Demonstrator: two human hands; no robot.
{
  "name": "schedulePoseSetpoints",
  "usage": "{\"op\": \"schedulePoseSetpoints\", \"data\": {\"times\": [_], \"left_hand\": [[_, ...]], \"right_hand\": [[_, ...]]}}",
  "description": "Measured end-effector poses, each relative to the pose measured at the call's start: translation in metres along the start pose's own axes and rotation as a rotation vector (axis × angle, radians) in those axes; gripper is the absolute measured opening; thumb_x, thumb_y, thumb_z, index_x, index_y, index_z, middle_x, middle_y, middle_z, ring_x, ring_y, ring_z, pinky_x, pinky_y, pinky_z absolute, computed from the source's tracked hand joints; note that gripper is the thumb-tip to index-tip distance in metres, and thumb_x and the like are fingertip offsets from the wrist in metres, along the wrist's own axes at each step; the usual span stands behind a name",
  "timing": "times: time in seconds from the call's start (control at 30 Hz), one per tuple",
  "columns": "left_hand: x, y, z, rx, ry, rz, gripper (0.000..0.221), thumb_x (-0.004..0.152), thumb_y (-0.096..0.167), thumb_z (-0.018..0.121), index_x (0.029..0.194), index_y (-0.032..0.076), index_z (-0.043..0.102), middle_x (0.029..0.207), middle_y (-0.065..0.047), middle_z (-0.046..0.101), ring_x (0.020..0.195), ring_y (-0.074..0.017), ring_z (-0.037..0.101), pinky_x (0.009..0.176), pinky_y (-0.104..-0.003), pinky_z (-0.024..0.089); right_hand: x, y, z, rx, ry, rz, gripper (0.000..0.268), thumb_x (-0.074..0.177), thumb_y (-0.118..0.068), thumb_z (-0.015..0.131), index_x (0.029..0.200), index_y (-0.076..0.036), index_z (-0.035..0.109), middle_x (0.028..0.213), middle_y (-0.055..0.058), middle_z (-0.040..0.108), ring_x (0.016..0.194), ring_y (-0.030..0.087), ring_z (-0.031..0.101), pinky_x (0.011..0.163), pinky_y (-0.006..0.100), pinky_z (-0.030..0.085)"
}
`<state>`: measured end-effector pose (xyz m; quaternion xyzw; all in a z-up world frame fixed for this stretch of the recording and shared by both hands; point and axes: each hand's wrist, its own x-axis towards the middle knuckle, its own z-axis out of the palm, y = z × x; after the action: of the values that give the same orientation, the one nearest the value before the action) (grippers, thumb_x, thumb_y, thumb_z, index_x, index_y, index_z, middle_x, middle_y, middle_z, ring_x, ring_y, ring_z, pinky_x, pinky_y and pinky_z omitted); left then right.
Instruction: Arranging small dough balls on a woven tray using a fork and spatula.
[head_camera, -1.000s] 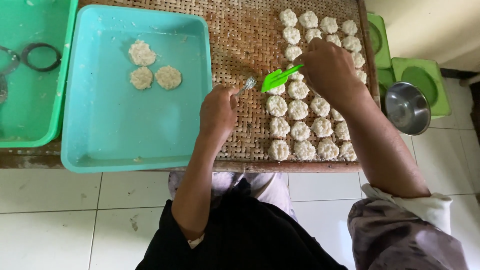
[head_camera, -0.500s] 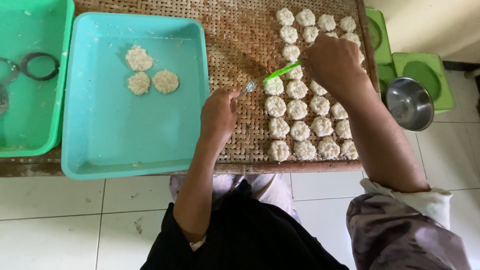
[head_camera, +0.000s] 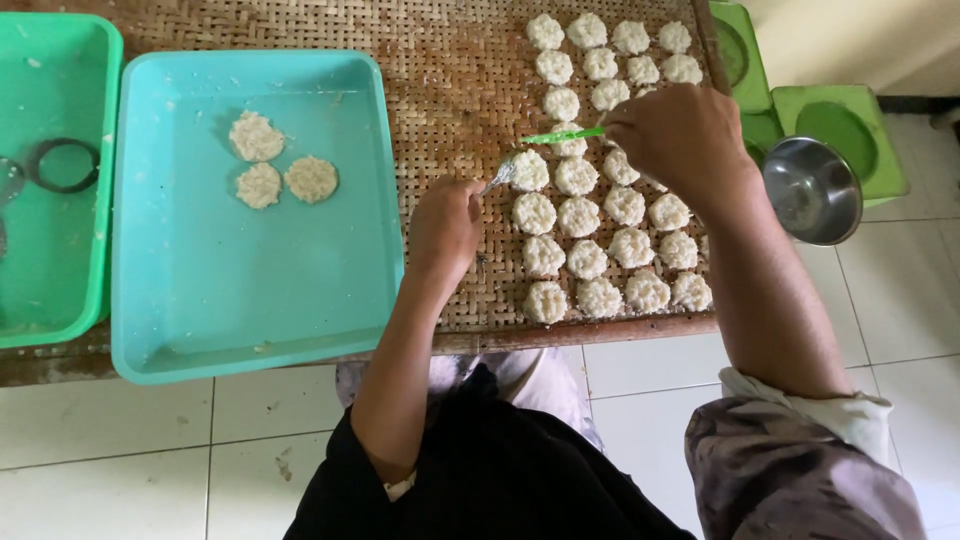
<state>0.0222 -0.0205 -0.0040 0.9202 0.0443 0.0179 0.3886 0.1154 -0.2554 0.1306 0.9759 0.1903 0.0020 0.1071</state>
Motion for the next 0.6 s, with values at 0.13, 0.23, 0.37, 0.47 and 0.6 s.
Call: {"op": "schedulePoseSetpoints", "data": {"times": [0.13,0.23,0.37,0.47,0.6], "left_hand": [[0.004,-0.003,0.008,0.01,0.047,0.085,0.036,0.094,-0.004,0.061,0.124,0.009,0.076,0.087,-0.006,0.059,0.067,-0.0142,0.051,0.056,-0.028,0.046],[0.001,0.001,0.004,0.031,0.007,0.037,0.042,0.088,-0.013,0.059,0.124,0.005,0.073,0.106,-0.013,0.07,0.082,-0.0193,0.065,0.073,-0.032,0.057],[0.004,-0.004,0.009,0.038,0.095,0.125,0.037,0.088,-0.009,0.064,0.122,0.004,0.075,0.11,-0.015,0.071,0.075,-0.0175,0.065,0.067,-0.026,0.058],[0.009,-0.007,0.017,0.051,0.125,0.15,0.035,0.089,-0.008,0.064,0.121,0.003,0.074,0.105,-0.015,0.071,0.076,-0.0181,0.065,0.065,-0.026,0.057],[0.015,-0.003,0.027,0.101,0.141,0.178,0.038,0.087,-0.012,0.062,0.119,0.003,0.075,0.108,-0.018,0.071,0.08,-0.0224,0.068,0.066,-0.029,0.06]], "right_hand": [[-0.006,0.003,0.019,-0.214,-0.003,-0.092,0.033,0.113,-0.048,0.048,0.106,-0.033,0.076,0.076,-0.004,0.075,0.053,0.016,0.068,0.053,0.033,0.058],[-0.015,0.002,0.005,0.017,-0.113,0.052,0.032,0.109,-0.047,0.048,0.118,-0.034,0.076,0.085,0.005,0.077,0.064,0.027,0.073,0.061,0.045,0.059],[-0.029,0.024,0.012,0.149,0.109,0.002,0.028,0.112,-0.032,0.052,0.119,-0.022,0.078,0.075,0.007,0.068,0.057,0.021,0.065,0.051,0.038,0.057],[-0.037,0.032,0.031,0.282,0.284,-0.08,0.021,0.105,-0.016,0.063,0.116,-0.014,0.08,0.08,0.011,0.067,0.063,0.019,0.06,0.052,0.033,0.054],[-0.048,0.031,0.042,0.25,0.519,-0.195,0.022,0.093,-0.005,0.076,0.114,-0.009,0.08,0.103,0.009,0.078,0.076,0.016,0.068,0.058,0.028,0.053]]}}
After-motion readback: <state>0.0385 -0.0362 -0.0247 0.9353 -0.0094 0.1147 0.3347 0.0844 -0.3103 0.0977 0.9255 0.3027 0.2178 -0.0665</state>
